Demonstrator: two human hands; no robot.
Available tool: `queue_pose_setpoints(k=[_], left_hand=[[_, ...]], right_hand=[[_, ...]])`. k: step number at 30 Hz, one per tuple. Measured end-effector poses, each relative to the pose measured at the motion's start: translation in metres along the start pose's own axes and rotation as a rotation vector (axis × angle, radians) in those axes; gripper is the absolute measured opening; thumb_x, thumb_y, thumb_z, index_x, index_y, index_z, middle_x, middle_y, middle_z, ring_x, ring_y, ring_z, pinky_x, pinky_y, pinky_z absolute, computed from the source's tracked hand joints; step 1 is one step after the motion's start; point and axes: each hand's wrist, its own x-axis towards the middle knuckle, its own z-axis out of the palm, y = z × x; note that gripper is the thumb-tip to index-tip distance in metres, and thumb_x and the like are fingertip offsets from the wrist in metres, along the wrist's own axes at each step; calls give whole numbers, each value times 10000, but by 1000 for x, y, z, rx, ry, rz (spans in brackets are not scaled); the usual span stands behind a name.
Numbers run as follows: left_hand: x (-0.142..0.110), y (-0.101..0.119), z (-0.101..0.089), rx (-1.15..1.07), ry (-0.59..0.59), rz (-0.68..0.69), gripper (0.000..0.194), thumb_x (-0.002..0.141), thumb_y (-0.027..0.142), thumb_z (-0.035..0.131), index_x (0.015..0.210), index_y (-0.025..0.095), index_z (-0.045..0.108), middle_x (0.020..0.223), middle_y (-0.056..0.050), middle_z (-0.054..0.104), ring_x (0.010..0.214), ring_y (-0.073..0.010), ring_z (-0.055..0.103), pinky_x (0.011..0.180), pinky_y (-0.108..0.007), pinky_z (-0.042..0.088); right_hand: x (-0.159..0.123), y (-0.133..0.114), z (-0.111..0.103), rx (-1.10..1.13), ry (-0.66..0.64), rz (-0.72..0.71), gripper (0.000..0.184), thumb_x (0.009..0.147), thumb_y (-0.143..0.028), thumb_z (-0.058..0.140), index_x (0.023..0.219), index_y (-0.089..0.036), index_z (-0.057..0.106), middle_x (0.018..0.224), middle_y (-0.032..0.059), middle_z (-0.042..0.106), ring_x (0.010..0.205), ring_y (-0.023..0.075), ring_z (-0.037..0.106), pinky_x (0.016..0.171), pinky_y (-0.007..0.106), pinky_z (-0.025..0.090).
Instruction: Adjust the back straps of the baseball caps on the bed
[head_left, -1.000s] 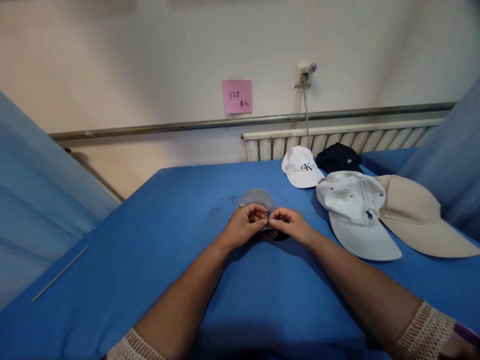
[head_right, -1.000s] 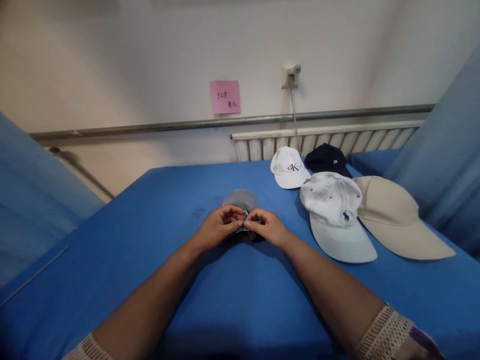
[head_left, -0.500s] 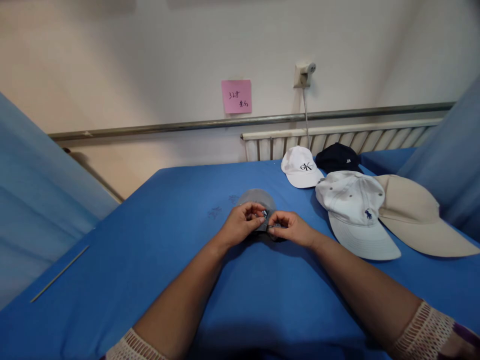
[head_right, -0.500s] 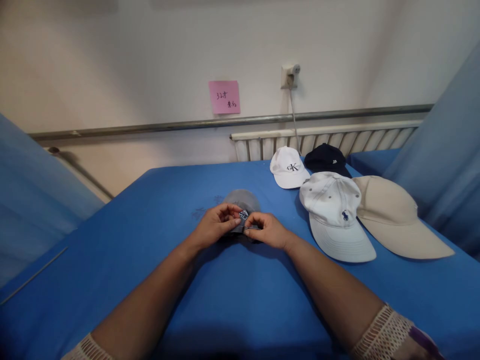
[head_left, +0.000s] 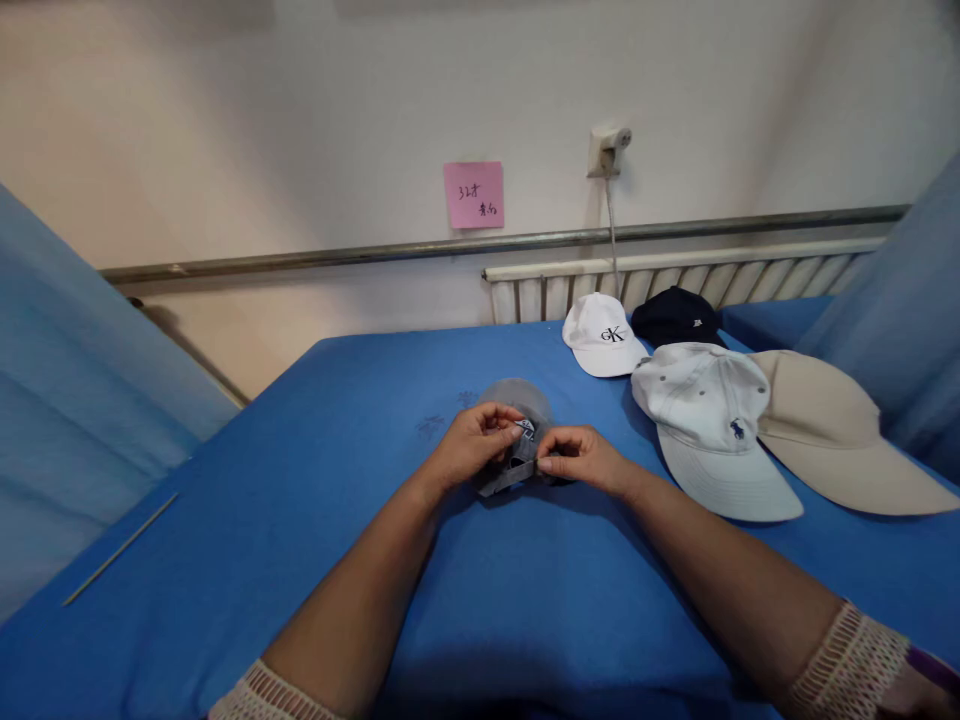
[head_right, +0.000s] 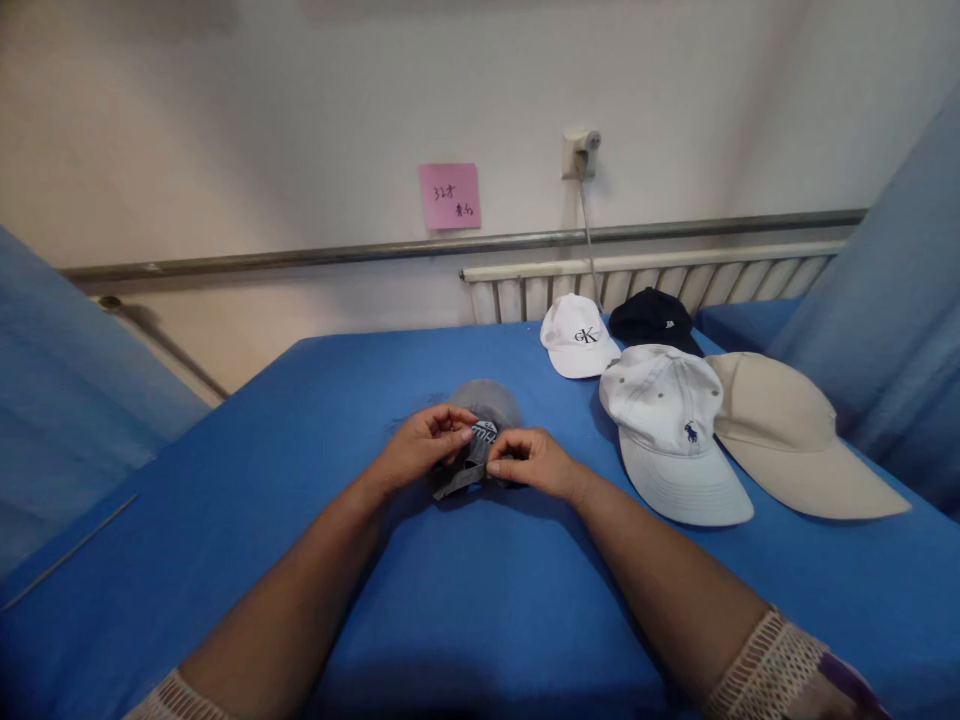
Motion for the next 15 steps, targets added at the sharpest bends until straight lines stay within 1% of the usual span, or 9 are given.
queue_pose_setpoints(k=[2,5,7,9,12,15], left_hand=[[2,-1,-3,24,35,9,379,718,396,718,980,138,622,686,14,593,487,-63,463,490,-210,375],[6,-8,-10,139,131,71,331,729,373,685,955,137,637,768,-22,636,586,-102,538,567,-236,428],[10,-14,-14,287,187,117,286,752,356,646,941,140,655,826,-46,663,681,-142,586,634,-264,455],[13,-19,-17,449,217,140,266,772,346,612,940,148,669,849,-56,679,736,-169,605,669,-281,459],[14,-23,-19,613,178,111,243,779,325,587,923,149,672,820,-55,684,716,-174,597,642,-276,441],[12,-24,-17,680,53,64,192,754,281,581,862,148,668,766,-40,673,668,-161,577,591,-257,411]], right_hand=[[-2,-3,0,-17,-26,7,327,738,-488,715,720,-168,656,626,-10,596,563,101,492,546,238,371],[-3,-7,1,-39,-34,6,381,789,-536,643,699,-168,682,653,22,632,610,131,543,578,257,397],[-2,-8,1,-36,9,-4,391,797,-544,627,686,-173,683,667,33,642,628,144,557,597,270,411],[1,-6,2,-29,97,-6,385,777,-548,643,664,-180,666,647,27,629,603,141,540,589,275,412],[6,0,1,-17,242,31,373,750,-549,661,666,-187,644,610,5,597,549,128,502,546,270,397],[10,6,-1,-36,330,36,365,758,-542,648,692,-183,642,639,9,611,566,133,518,551,271,401]])
